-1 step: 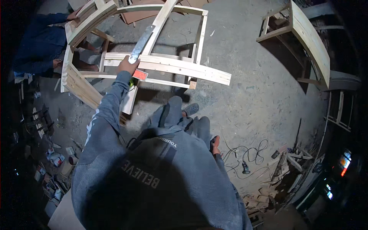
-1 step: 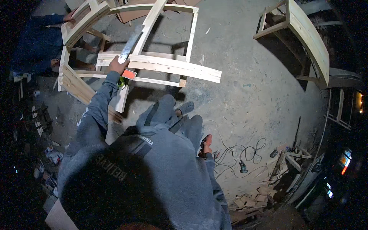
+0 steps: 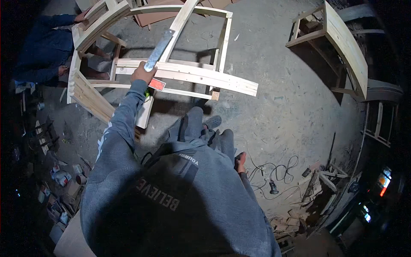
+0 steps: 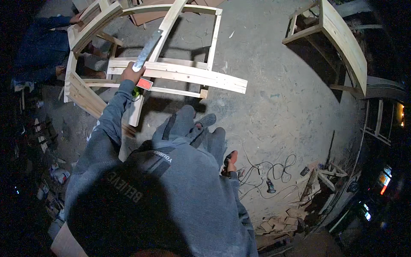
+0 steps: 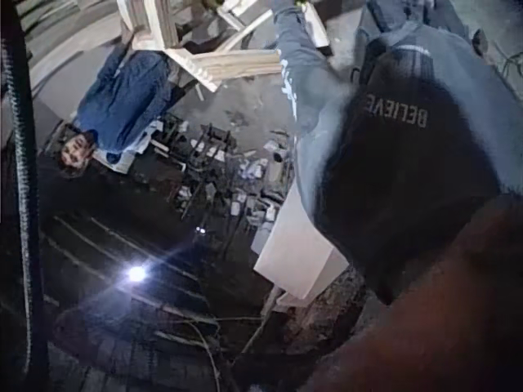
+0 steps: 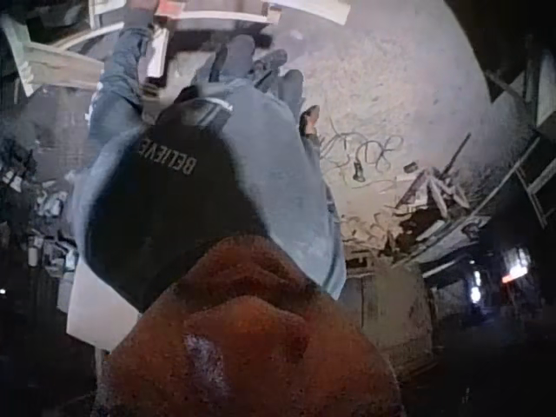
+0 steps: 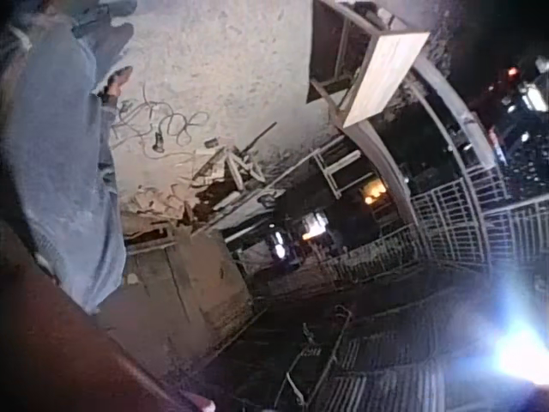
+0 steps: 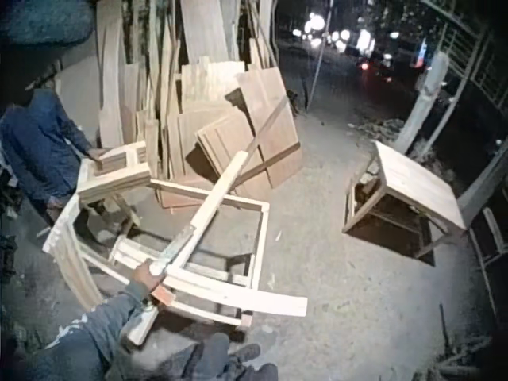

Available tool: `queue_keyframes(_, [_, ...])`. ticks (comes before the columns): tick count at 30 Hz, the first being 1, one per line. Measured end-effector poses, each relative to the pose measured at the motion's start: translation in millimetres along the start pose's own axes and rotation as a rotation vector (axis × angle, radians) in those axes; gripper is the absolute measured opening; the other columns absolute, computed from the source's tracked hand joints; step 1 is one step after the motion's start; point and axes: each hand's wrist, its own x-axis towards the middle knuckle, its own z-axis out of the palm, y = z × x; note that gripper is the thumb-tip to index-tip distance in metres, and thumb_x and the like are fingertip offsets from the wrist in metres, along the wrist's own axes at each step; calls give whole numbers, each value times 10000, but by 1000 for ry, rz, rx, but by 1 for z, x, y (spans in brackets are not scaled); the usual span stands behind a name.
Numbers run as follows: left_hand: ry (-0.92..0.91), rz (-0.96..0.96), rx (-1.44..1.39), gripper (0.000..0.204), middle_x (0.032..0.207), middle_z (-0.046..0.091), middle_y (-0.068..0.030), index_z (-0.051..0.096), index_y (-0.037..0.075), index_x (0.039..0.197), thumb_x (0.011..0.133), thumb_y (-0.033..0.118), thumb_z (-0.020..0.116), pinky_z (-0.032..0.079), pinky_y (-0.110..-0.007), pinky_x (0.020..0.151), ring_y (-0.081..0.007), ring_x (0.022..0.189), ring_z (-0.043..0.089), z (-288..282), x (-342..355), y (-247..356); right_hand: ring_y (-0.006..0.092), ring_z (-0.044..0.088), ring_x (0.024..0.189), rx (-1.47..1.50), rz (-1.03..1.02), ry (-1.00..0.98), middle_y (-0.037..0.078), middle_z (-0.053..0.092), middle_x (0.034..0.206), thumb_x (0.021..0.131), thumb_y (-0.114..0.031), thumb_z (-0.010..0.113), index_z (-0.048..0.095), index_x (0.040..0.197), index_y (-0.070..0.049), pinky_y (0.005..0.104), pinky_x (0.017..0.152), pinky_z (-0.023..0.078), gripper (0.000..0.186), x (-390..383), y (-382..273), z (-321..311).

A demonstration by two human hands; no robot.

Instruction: Measuring wood planks with a square and tape measure, marking with a pencil, and drilling holes with an electric drill.

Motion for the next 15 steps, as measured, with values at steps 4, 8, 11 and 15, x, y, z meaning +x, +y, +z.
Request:
queue_keyframes(4, [-14, 1, 86, 733, 1205, 666, -210, 555, 100, 1284, 817, 643, 715, 540, -544, 884, -427, 1063, 687, 5, 5, 6, 250, 539, 488, 466, 812, 243, 125, 571, 667, 847, -590, 673, 623, 974, -21, 391, 451, 430, 586, -17, -21, -5])
queue_keyframes(8, [-54, -33, 202, 745, 1242, 594, -179, 566, 107, 1307, 824, 655, 712, 520, -560, 895, -412, 1090, 656, -7, -4, 23, 249, 569, 584, 696, 559, 182, 68, 611, 761, 869, -676, 631, 579, 1245, -85, 395, 536, 472, 702, -21, -71, -19])
queue_keyframes(11, [342, 251, 323, 741, 1213, 616, -179, 577, 77, 1368, 856, 589, 737, 519, -491, 915, -373, 1059, 649, -8, -11, 42, 231, 544, 561, 830, 504, 222, 45, 584, 729, 874, -696, 628, 572, 1256, -109, 385, 526, 458, 703, -48, -128, -31])
queue_keyframes(15, [-216, 315, -555, 511, 1120, 690, -139, 635, 42, 1274, 929, 402, 745, 537, -377, 858, -264, 1007, 676, 26, -32, 113, 178, 477, 466, 900, 426, 376, 17, 479, 630, 923, -515, 712, 496, 1106, -140, 359, 463, 442, 470, -89, -238, -43])
